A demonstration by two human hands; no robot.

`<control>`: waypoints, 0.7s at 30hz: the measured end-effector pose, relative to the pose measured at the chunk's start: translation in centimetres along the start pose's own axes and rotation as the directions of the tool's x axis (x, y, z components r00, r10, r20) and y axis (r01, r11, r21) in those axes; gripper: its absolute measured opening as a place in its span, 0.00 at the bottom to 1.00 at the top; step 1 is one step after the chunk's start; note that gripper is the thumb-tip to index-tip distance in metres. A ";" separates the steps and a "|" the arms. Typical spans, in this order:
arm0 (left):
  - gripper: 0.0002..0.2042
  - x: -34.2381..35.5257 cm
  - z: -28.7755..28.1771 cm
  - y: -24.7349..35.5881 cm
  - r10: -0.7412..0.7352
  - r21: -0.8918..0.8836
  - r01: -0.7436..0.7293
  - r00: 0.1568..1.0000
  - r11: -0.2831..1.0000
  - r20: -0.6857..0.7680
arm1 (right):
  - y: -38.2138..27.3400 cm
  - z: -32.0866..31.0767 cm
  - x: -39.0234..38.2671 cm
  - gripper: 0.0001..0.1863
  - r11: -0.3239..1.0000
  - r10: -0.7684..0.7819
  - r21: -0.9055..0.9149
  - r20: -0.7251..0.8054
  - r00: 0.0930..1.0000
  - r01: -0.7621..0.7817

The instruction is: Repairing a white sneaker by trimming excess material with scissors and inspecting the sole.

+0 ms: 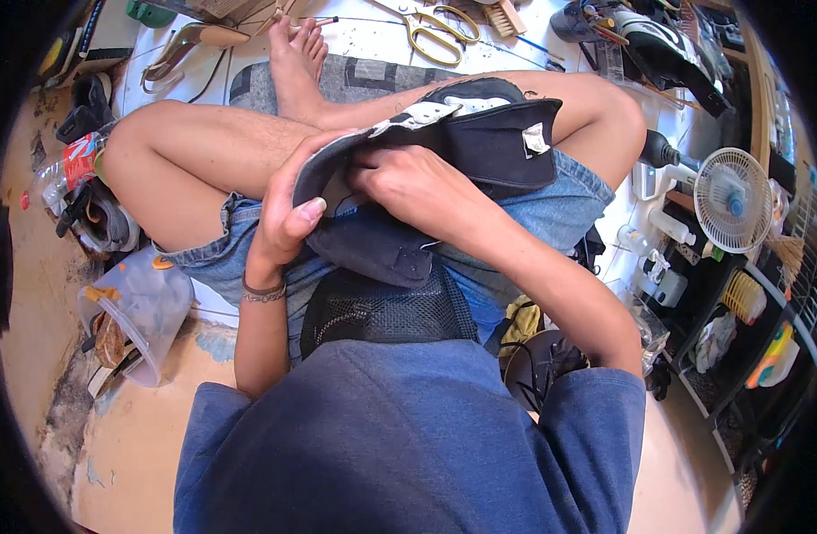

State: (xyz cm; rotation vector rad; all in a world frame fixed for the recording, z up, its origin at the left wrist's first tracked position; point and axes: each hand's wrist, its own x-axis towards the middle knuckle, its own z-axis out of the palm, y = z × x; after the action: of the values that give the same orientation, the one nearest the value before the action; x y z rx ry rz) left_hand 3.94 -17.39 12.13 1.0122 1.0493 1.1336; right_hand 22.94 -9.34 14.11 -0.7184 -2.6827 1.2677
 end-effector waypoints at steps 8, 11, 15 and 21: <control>0.35 0.1 -0.4 0.5 -0.018 -0.002 0.018 1.000 1.000 -0.005 | 0.2 -1.9 0.3 0.07 0.995 0.053 0.087 0.026 0.998 -0.055; 0.34 0.2 -0.3 0.5 -0.013 -0.015 0.013 1.000 1.000 0.008 | -0.2 -3.0 -0.2 0.07 0.992 0.119 0.042 -0.032 0.992 -0.118; 0.33 0.4 -0.2 0.3 0.001 -0.032 -0.001 1.000 0.999 0.023 | -0.8 -4.0 -0.3 0.08 0.973 0.226 0.050 -0.032 0.974 -0.224; 0.33 0.5 -0.3 0.2 -0.041 -0.068 0.041 0.999 0.997 0.005 | -1.2 -5.1 0.6 0.10 0.945 0.302 0.139 -0.017 0.953 -0.297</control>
State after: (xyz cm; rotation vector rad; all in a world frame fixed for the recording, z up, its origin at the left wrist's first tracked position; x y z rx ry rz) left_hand 3.70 -16.86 12.24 0.9345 1.0175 1.1270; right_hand 23.35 -6.08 18.24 -1.1521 -2.4953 1.4664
